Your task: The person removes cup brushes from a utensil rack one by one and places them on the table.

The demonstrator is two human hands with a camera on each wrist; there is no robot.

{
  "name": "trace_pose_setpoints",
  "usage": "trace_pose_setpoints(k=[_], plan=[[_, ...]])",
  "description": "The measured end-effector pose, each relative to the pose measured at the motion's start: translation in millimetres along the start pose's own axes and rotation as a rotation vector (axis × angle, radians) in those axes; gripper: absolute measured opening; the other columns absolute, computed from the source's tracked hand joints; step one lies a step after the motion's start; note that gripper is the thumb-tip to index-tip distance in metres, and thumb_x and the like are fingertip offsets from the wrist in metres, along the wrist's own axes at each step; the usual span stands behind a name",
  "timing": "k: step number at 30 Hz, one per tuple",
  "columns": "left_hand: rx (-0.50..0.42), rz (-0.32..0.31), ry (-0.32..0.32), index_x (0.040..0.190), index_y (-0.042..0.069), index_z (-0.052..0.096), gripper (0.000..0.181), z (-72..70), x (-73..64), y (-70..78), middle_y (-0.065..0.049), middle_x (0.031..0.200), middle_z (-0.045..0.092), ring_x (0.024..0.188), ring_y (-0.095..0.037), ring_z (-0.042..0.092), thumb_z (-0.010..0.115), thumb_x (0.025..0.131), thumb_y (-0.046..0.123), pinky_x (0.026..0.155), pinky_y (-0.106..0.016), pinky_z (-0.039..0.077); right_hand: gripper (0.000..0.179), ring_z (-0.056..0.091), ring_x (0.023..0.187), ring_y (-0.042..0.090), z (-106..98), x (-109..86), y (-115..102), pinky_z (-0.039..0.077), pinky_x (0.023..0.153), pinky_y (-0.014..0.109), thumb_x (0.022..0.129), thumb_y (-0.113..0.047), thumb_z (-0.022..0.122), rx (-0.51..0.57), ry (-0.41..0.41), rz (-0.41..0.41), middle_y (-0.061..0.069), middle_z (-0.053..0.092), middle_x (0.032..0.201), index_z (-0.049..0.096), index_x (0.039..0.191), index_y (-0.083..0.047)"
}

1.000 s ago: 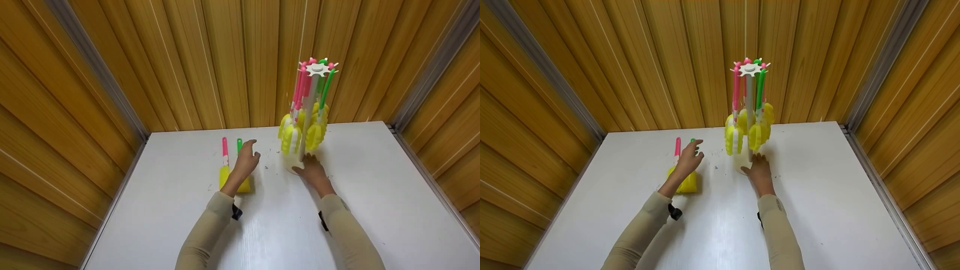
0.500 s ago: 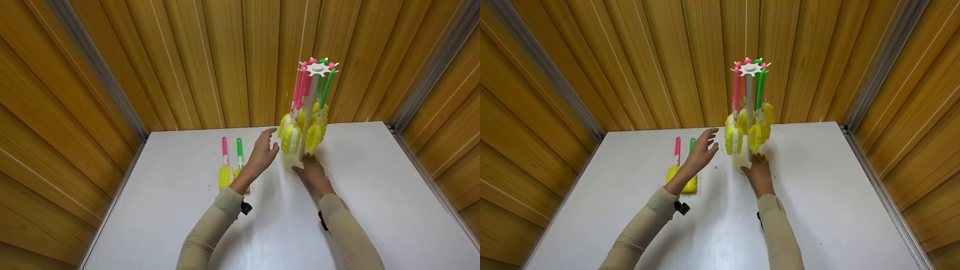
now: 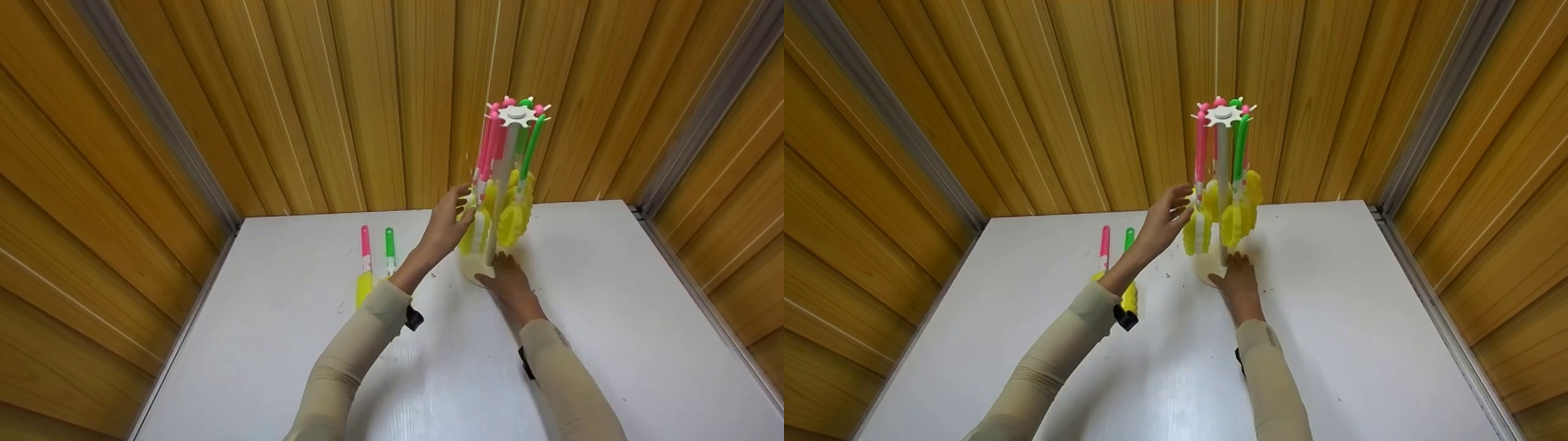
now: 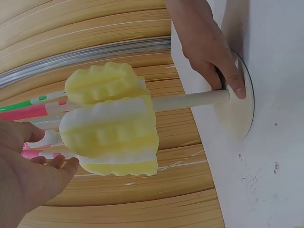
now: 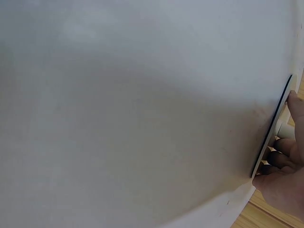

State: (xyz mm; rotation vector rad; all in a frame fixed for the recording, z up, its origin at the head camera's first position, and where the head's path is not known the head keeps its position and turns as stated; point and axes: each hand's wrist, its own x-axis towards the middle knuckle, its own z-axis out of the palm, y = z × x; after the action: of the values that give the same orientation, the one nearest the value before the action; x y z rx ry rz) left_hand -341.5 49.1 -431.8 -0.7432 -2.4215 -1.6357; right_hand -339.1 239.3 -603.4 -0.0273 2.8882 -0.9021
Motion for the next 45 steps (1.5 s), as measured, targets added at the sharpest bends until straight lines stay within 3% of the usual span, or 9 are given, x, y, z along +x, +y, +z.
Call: trace_pose_setpoints(k=[6, 11, 17, 35, 42, 45], plan=[[-0.162, -0.009, 0.031, 0.142, 0.002, 0.049, 0.043, -1.2, 12.1, -3.1, -0.010, 0.132, 0.061, 0.118, -0.019, 0.063, 0.062, 0.102, 0.009, 0.098, -0.023, 0.051, 0.081, 0.030, 0.146, 0.044, 0, -0.4, -1, 0.026, 0.118, 0.060, 0.102, -0.042, 0.062, -0.002, 0.012, -0.020, 0.026, 0.027, 0.162, 0.021, 0.162, -0.007], [-0.246, 0.009, 0.024, 0.137, 0.003, 0.053, 0.043, 0.3, 19.5, -2.6, -0.010, 0.127, 0.064, 0.115, -0.018, 0.064, 0.069, 0.097, 0.009, 0.095, -0.023, 0.053, 0.085, 0.027, 0.147, 0.047, -2, 0.5, 1, 0.024, 0.119, 0.060, 0.101, -0.044, 0.061, -0.018, -0.007, -0.024, 0.029, 0.023, 0.163, 0.018, 0.161, -0.002], [-0.250, 0.010, -0.001, 0.137, 0.005, 0.056, 0.045, 3.0, 24.4, 1.4, -0.008, 0.126, 0.066, 0.112, -0.014, 0.064, 0.072, 0.095, 0.010, 0.096, -0.023, 0.052, 0.084, 0.036, 0.142, 0.043, -2, -0.3, 3, 0.027, 0.118, 0.060, 0.101, -0.044, 0.063, -0.004, -0.005, -0.004, 0.025, 0.027, 0.162, 0.018, 0.163, -0.010], [-0.285, 0.005, 0.017, 0.125, 0.003, 0.066, 0.031, 2.8, 26.8, -7.6, -0.008, 0.115, 0.071, 0.101, -0.013, 0.068, 0.071, 0.095, 0.010, 0.091, -0.024, 0.056, 0.084, 0.038, 0.139, 0.042, 0, -0.8, 2, 0.028, 0.118, 0.059, 0.100, -0.041, 0.064, -0.002, 0.016, -0.025, 0.026, 0.032, 0.158, 0.018, 0.163, -0.009], [-0.275, -0.012, 0.035, 0.123, 0.002, 0.068, 0.030, 2.0, 24.7, -8.3, -0.008, 0.114, 0.072, 0.101, -0.014, 0.069, 0.072, 0.094, 0.009, 0.089, -0.024, 0.056, 0.081, 0.027, 0.146, 0.048, 1, 3.1, 3, 0.024, 0.119, 0.061, 0.102, -0.041, 0.061, -0.040, -0.004, -0.043, 0.030, 0.026, 0.161, 0.022, 0.160, 0.000], [-0.271, -0.018, 0.037, 0.124, 0.004, 0.068, 0.031, 0.8, 22.4, -8.5, -0.007, 0.114, 0.072, 0.100, -0.014, 0.069, 0.072, 0.095, 0.011, 0.089, -0.024, 0.056, 0.082, 0.028, 0.146, 0.046, 0, 2.4, 2, 0.024, 0.119, 0.061, 0.102, -0.041, 0.061, -0.030, -0.011, -0.028, 0.028, 0.026, 0.161, 0.020, 0.161, -0.003]])
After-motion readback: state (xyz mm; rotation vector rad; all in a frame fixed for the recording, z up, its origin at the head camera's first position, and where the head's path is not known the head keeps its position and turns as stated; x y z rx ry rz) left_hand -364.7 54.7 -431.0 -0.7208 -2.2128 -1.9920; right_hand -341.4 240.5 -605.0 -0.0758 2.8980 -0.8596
